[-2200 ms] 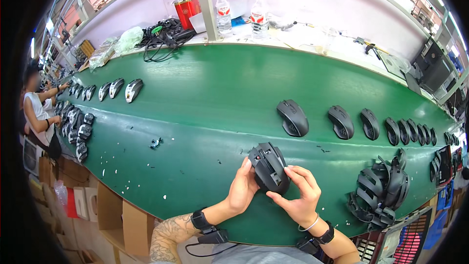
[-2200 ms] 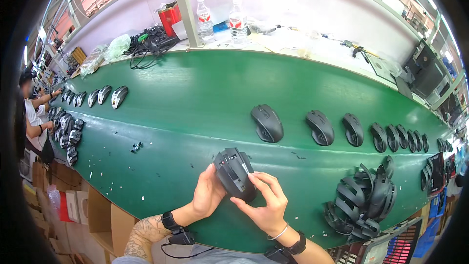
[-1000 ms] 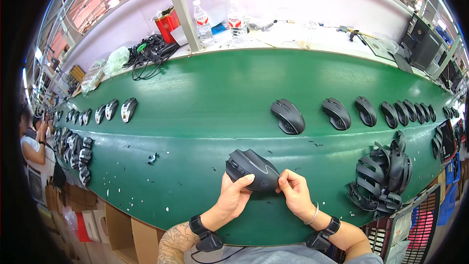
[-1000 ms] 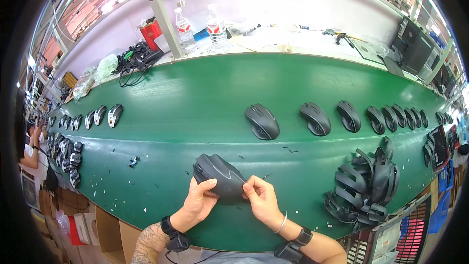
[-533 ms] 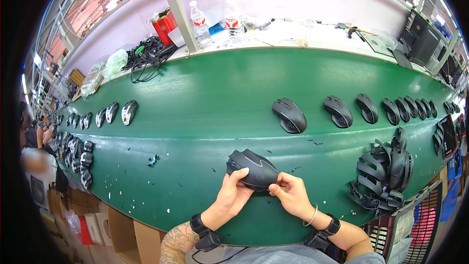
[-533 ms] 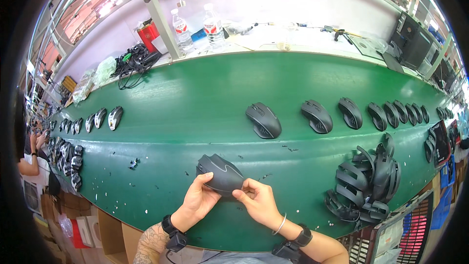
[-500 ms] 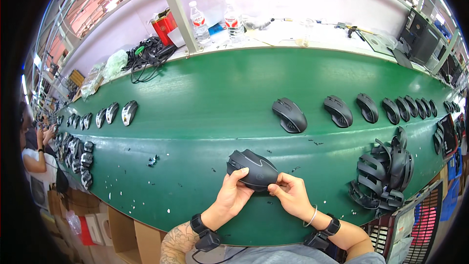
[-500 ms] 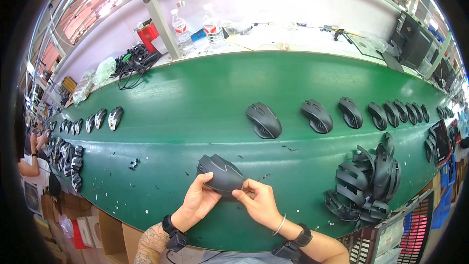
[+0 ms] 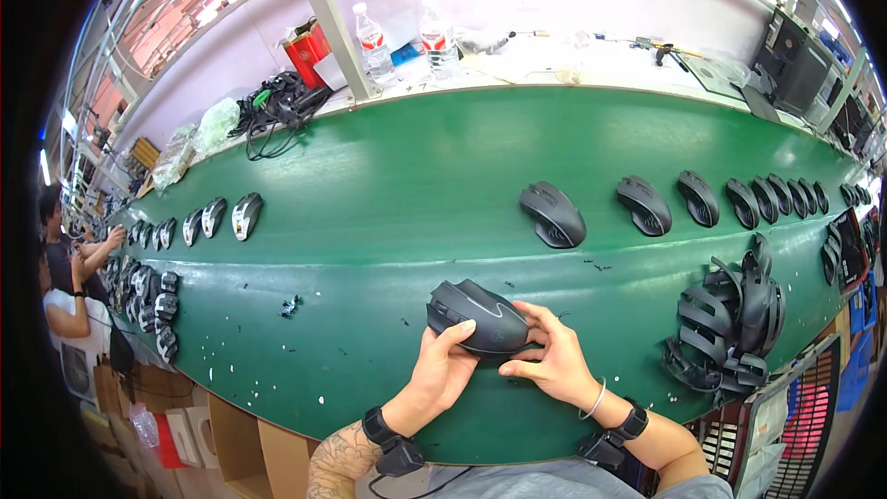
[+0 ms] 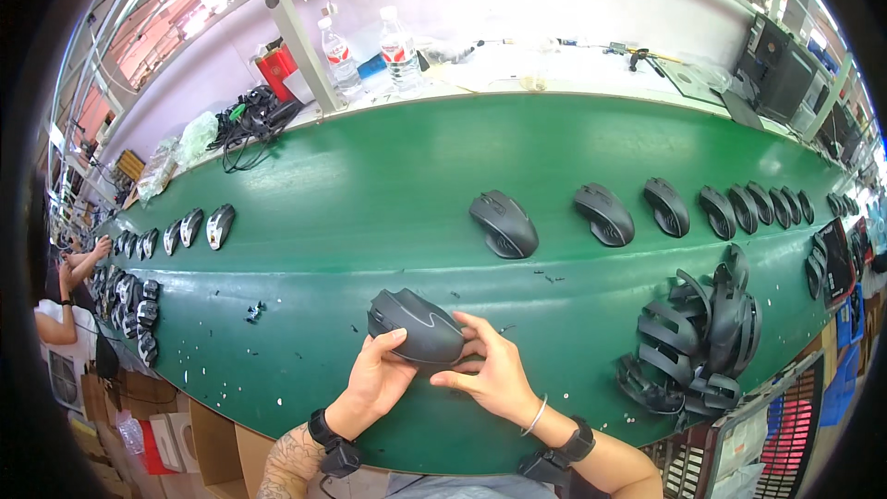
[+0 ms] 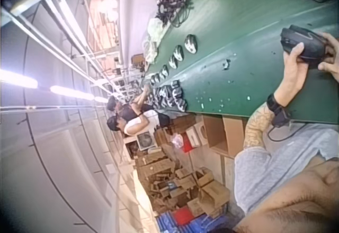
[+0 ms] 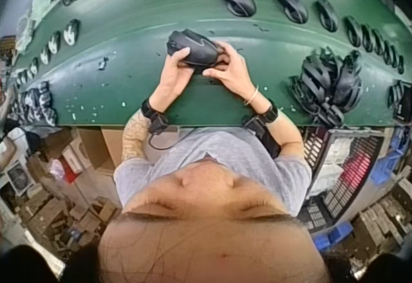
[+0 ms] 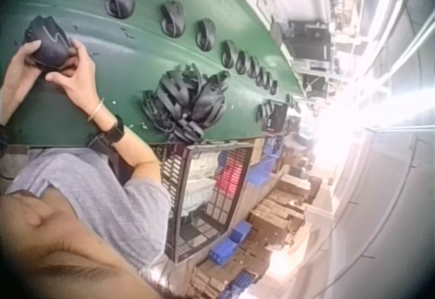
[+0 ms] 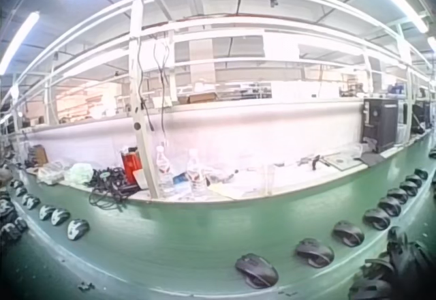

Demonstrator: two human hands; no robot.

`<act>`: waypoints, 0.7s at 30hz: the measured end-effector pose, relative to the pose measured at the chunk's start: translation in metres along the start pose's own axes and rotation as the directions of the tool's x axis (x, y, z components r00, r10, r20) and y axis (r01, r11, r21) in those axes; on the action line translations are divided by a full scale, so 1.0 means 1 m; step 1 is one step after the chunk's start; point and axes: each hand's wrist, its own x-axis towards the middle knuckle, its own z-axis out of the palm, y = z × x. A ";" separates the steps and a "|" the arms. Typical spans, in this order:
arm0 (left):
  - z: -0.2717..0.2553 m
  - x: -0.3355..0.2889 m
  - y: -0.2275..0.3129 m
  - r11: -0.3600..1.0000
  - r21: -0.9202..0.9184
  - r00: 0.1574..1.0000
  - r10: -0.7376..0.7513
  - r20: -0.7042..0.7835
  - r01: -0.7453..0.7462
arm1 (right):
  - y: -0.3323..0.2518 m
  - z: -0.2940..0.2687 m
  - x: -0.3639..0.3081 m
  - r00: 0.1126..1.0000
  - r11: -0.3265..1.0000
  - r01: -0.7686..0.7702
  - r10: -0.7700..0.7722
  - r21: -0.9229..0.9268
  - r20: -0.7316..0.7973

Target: The person assembles computer mice by hand at a green workbench. They pick up a mouse base and a separate black plastic shell, fit the shell onto the base, and place the completed unit on the table. The process is repeated for multiple units throughout the clip.

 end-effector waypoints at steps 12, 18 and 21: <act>-0.015 0.010 0.018 0.953 0.303 0.992 0.036 -0.120 0.002 | 0.000 -0.015 0.005 0.995 0.995 0.088 -0.085 -0.051 0.062; -0.013 0.010 0.019 0.957 0.289 0.996 0.003 -0.089 0.023 | -0.007 -0.019 0.006 0.997 0.991 -0.010 -0.001 0.133 0.080; -0.015 0.009 0.021 0.957 0.287 0.999 -0.042 0.017 0.036 | -0.001 -0.024 0.009 0.992 0.939 -0.113 0.088 0.324 0.093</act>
